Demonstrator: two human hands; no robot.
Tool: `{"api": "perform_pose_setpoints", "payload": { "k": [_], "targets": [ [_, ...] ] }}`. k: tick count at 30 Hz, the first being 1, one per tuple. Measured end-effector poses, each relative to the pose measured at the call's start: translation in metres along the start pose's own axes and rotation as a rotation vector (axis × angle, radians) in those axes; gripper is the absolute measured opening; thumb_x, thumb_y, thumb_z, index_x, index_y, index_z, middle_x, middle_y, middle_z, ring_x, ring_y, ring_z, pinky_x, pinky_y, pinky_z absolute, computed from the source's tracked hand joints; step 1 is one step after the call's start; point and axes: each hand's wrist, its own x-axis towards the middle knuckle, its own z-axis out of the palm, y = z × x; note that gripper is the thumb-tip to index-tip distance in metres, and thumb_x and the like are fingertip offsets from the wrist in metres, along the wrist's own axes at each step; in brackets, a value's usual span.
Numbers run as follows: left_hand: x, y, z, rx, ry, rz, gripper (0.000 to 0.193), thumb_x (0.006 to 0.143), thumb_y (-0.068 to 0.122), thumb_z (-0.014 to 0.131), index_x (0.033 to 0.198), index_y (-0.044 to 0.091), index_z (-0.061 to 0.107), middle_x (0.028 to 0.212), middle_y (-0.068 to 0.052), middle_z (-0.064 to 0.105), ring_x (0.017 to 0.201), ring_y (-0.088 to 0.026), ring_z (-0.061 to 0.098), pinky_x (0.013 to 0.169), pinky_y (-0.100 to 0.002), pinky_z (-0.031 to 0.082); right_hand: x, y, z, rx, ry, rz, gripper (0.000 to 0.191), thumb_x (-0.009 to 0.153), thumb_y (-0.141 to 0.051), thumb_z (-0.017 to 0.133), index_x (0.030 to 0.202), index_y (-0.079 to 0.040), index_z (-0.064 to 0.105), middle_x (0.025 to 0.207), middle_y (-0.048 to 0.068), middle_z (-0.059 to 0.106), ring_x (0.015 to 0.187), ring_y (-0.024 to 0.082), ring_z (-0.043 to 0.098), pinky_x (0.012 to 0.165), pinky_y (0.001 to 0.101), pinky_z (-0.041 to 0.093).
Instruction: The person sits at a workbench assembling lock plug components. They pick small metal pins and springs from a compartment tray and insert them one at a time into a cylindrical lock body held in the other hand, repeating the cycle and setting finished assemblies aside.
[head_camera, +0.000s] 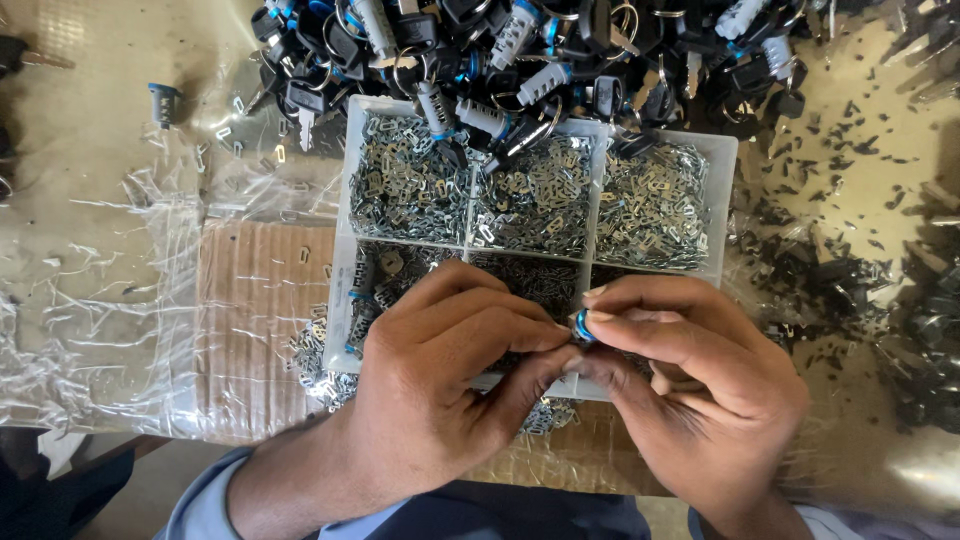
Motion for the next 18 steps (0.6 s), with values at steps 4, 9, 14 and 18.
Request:
{"api": "perform_pose_setpoints", "payload": {
  "k": [4,9,14,18],
  "targets": [
    [0.0032,-0.0024,-0.0028,0.143,0.022,0.065,0.014,0.094,0.014,0.082,0.101,0.007,0.073,0.099,-0.003,0.075,0.089,-0.018,0.068,0.079,-0.034,0.052,0.0011,-0.0012,0.0017,0.024,0.037,0.077,0.031,0.088,0.006,0.078,0.117,0.005,0.068,0.126,0.019,0.069,0.103,0.015,0.075,0.08,0.019,0.064],
    [0.0093,-0.002,-0.0013,0.514,-0.116,0.074,0.017,0.086,0.018,0.082,0.095,0.007,0.074,0.091,-0.005,0.069,0.086,-0.027,0.058,0.077,-0.044,0.043,0.0027,-0.001,0.0031,0.064,0.049,0.087,0.031,0.091,0.007,0.077,0.12,0.007,0.066,0.13,0.019,0.068,0.101,0.013,0.074,0.082,0.0189,0.065],
    [0.0067,0.0003,-0.0023,0.266,-0.029,0.053,0.01,0.094,0.008,0.078,0.101,0.006,0.072,0.101,-0.005,0.072,0.089,-0.025,0.061,0.081,-0.04,0.048,0.0027,0.0007,0.0019,0.023,0.054,0.097,0.032,0.089,0.008,0.077,0.118,0.008,0.066,0.13,0.02,0.068,0.1,0.013,0.073,0.08,0.0181,0.062],
    [0.0017,0.0018,-0.0013,0.093,0.016,-0.028,0.015,0.093,0.004,0.077,0.108,0.005,0.073,0.106,-0.006,0.075,0.091,-0.023,0.065,0.08,-0.034,0.052,0.0016,0.0034,0.0018,0.104,0.034,0.068,0.03,0.091,0.009,0.076,0.119,0.007,0.066,0.13,0.019,0.067,0.1,0.012,0.073,0.082,0.0187,0.064]
  ]
}}
